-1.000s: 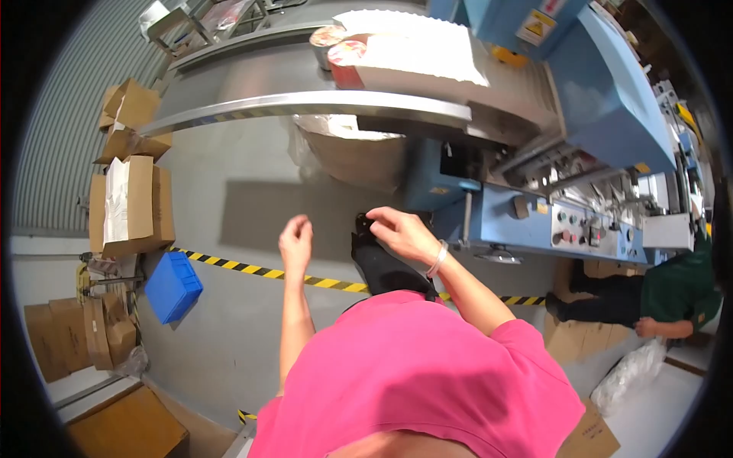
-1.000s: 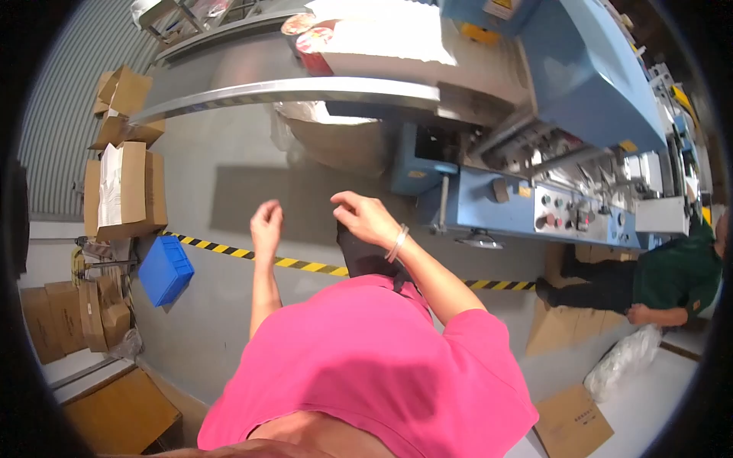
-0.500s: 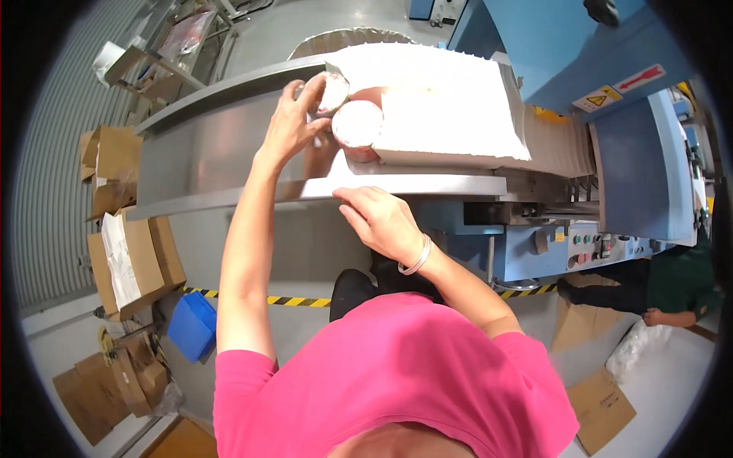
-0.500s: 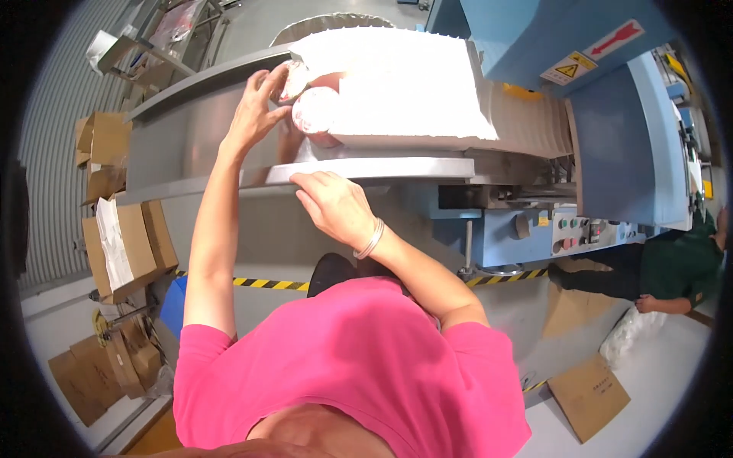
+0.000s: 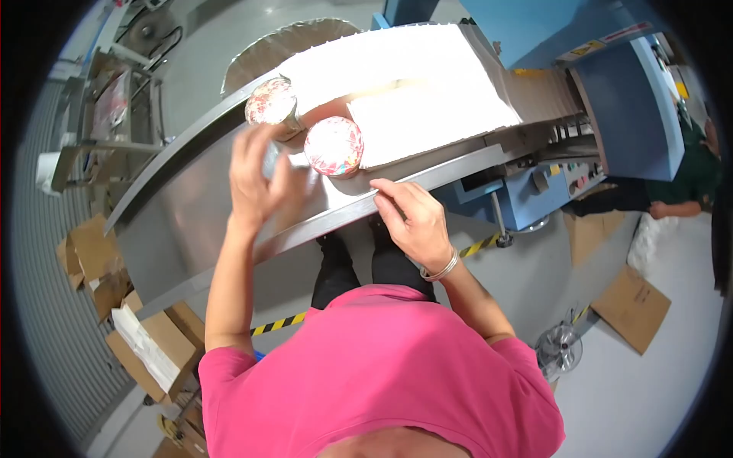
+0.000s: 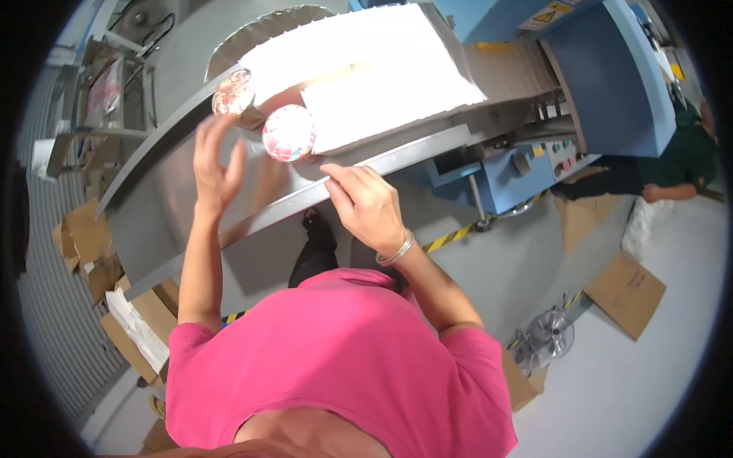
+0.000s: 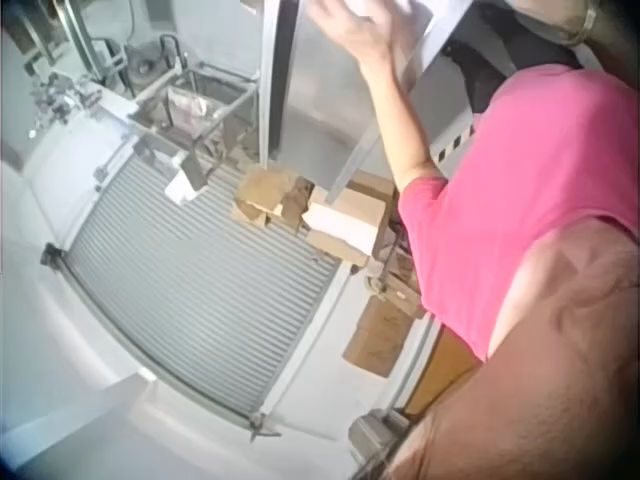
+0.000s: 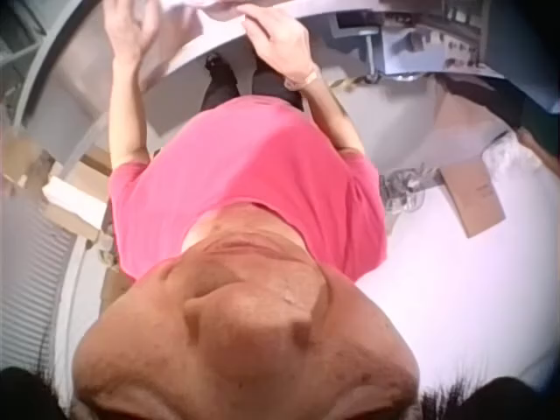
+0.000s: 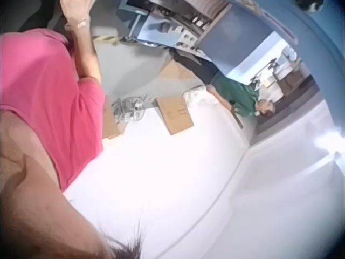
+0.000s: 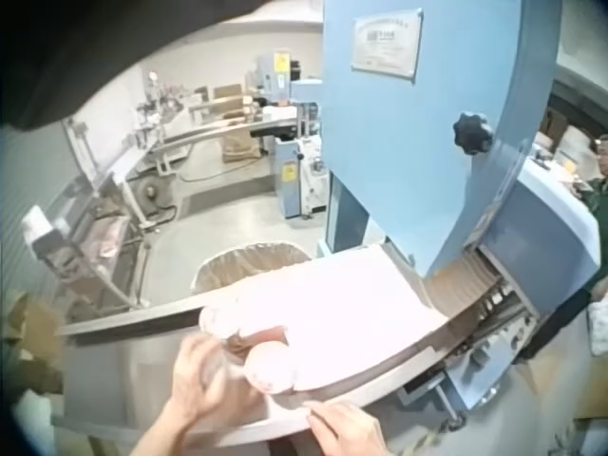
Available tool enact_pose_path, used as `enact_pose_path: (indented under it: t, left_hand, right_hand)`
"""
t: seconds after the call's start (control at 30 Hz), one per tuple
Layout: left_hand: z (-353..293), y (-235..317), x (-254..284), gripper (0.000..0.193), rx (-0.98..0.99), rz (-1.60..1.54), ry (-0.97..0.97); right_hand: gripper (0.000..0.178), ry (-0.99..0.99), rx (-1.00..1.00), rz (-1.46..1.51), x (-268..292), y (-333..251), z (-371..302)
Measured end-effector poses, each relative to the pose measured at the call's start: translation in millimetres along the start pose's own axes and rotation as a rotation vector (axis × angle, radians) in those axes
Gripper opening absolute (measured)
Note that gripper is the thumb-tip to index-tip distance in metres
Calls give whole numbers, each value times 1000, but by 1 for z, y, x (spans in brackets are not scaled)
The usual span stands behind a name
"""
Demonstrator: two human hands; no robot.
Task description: Sorting stacks of paper napkins from a production line and placing them onto a conveyor belt for packaging.
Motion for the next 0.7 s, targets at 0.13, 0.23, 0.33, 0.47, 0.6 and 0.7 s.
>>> enact_pose_path:
  t: [0.13, 0.23, 0.33, 0.47, 0.6, 0.7]
  left_hand:
    - [-8, 22, -26, 66, -40, -22, -258]
    - [-13, 10, -48, 74, -2, -212, -272]
    - [-21, 8, -45, 68, 35, -223, -255]
    - [-27, 15, -35, 67, 78, -112, -394]
    - [-6, 9, -31, 77, -54, -197, -453]
    - [0, 8, -40, 52, -70, -176, -452]
  right_hand:
    - [34, 69, 44, -217, -8, -12, 7]
    - [41, 63, 179, -426, -22, -19, 19]
    - [43, -48, 164, -593, -31, -12, 25]
    - [39, -57, 150, -598, -29, -9, 15]
    - [25, -157, 142, -568, -16, -4, 24]
    - [30, -105, 215, -580, -11, -2, 30]
Point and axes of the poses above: each hand's wrist, its own z-axis towards the middle knuckle, its own x-axis out of the back of the hand, y = z × x, the point moved 3 cm from there along z, towards the middle knuckle, and after that the axes turned 2 degrees about -z, right-handed, at the moved point
